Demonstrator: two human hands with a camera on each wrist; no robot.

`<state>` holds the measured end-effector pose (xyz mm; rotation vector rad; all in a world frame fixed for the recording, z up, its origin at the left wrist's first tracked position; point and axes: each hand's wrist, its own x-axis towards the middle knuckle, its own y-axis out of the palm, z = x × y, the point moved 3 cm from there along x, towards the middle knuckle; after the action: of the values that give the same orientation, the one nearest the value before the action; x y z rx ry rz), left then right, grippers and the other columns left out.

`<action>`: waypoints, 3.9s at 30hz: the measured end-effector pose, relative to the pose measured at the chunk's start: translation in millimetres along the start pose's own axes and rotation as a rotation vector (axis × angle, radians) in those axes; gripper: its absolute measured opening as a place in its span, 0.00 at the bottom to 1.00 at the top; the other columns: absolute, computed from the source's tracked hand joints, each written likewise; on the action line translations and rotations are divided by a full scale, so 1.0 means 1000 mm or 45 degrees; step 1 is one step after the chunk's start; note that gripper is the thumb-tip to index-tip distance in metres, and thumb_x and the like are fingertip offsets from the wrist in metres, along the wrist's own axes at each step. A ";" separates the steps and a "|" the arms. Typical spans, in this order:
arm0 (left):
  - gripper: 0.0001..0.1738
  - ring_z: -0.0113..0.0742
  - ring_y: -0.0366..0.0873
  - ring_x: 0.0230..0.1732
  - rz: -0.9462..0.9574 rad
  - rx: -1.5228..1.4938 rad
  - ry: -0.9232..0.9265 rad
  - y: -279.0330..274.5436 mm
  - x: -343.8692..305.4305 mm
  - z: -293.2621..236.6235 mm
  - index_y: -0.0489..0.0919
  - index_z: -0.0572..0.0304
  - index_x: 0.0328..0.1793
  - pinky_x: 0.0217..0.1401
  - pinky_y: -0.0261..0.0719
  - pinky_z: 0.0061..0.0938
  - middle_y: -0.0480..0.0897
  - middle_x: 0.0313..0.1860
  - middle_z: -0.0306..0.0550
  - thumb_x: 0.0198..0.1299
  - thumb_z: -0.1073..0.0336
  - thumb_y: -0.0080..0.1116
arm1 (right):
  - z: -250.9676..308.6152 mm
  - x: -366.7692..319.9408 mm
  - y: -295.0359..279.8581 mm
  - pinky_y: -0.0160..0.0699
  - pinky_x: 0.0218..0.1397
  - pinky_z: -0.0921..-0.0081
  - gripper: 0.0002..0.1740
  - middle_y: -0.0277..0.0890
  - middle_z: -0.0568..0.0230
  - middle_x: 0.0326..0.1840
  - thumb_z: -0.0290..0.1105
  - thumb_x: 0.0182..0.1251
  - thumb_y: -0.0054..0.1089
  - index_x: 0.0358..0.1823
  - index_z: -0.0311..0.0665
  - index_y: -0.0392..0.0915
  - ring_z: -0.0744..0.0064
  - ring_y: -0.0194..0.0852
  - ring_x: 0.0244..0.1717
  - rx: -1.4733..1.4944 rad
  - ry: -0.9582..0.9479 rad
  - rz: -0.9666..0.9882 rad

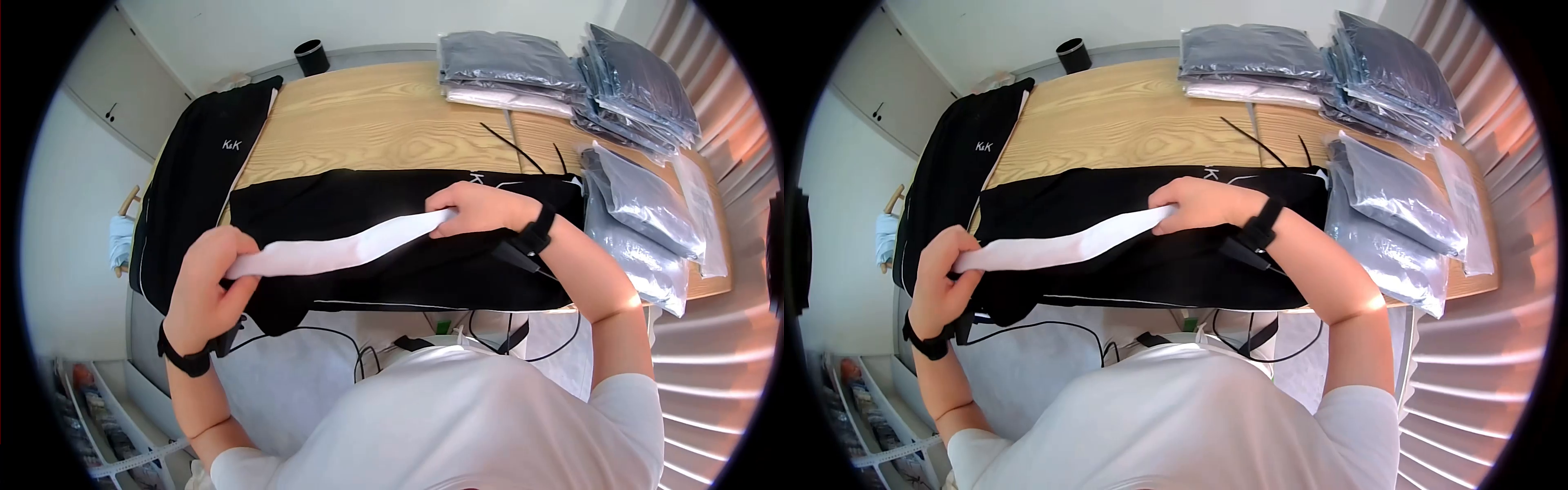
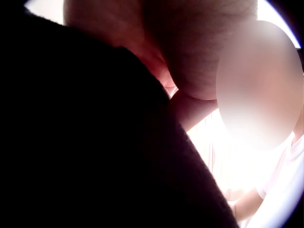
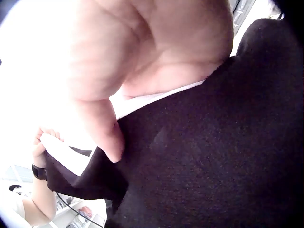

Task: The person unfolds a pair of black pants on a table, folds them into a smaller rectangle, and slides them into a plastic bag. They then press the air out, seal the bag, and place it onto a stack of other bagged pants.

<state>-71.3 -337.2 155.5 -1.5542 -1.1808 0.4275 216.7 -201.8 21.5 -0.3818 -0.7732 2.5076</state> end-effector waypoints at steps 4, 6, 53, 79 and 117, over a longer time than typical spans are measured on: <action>0.07 0.31 0.65 0.26 -0.057 -0.030 -0.258 -0.023 0.015 0.034 0.71 0.64 0.34 0.30 0.64 0.24 0.69 0.25 0.44 0.48 0.77 0.55 | 0.001 -0.010 -0.019 0.66 0.36 0.79 0.12 0.71 0.69 0.25 0.36 0.61 0.63 0.33 0.34 0.76 0.80 0.67 0.31 -0.003 -0.002 -0.104; 0.07 0.28 0.65 0.29 -0.074 0.028 -0.299 -0.032 0.032 0.075 0.71 0.64 0.35 0.33 0.66 0.24 0.70 0.26 0.41 0.53 0.74 0.58 | -0.008 -0.011 -0.026 0.65 0.35 0.83 0.13 0.70 0.75 0.25 0.38 0.65 0.61 0.33 0.35 0.76 0.85 0.65 0.31 0.305 0.173 -0.243; 0.51 0.52 0.50 0.76 0.555 -0.426 0.821 0.274 0.271 -0.212 0.51 0.53 0.77 0.76 0.50 0.39 0.51 0.76 0.55 0.48 0.68 0.68 | -0.060 -0.455 0.027 0.69 0.62 0.59 0.45 0.59 0.53 0.68 0.25 0.33 0.73 0.62 0.47 0.69 0.48 0.62 0.64 -1.080 1.037 -1.679; 0.45 0.40 0.59 0.71 0.681 -2.000 0.068 0.336 0.424 -0.172 0.59 0.62 0.73 0.73 0.52 0.36 0.65 0.70 0.46 0.65 0.31 0.31 | -0.157 -0.479 -0.188 0.67 0.62 0.71 0.47 0.69 0.59 0.57 0.37 0.48 0.75 0.67 0.32 0.57 0.68 0.67 0.58 0.402 0.153 -1.682; 0.43 0.37 0.70 0.61 0.510 -1.316 0.222 0.330 0.405 -0.189 0.64 0.68 0.64 0.66 0.67 0.32 0.74 0.60 0.49 0.39 0.79 0.73 | -0.174 -0.474 -0.200 0.65 0.64 0.71 0.47 0.71 0.62 0.58 0.25 0.46 0.74 0.69 0.33 0.58 0.70 0.65 0.60 0.587 0.045 -1.505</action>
<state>403.5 -68.4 51.6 -2.6756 -0.9797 -0.1229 758.4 -226.9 56.3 0.1773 -0.2269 1.4572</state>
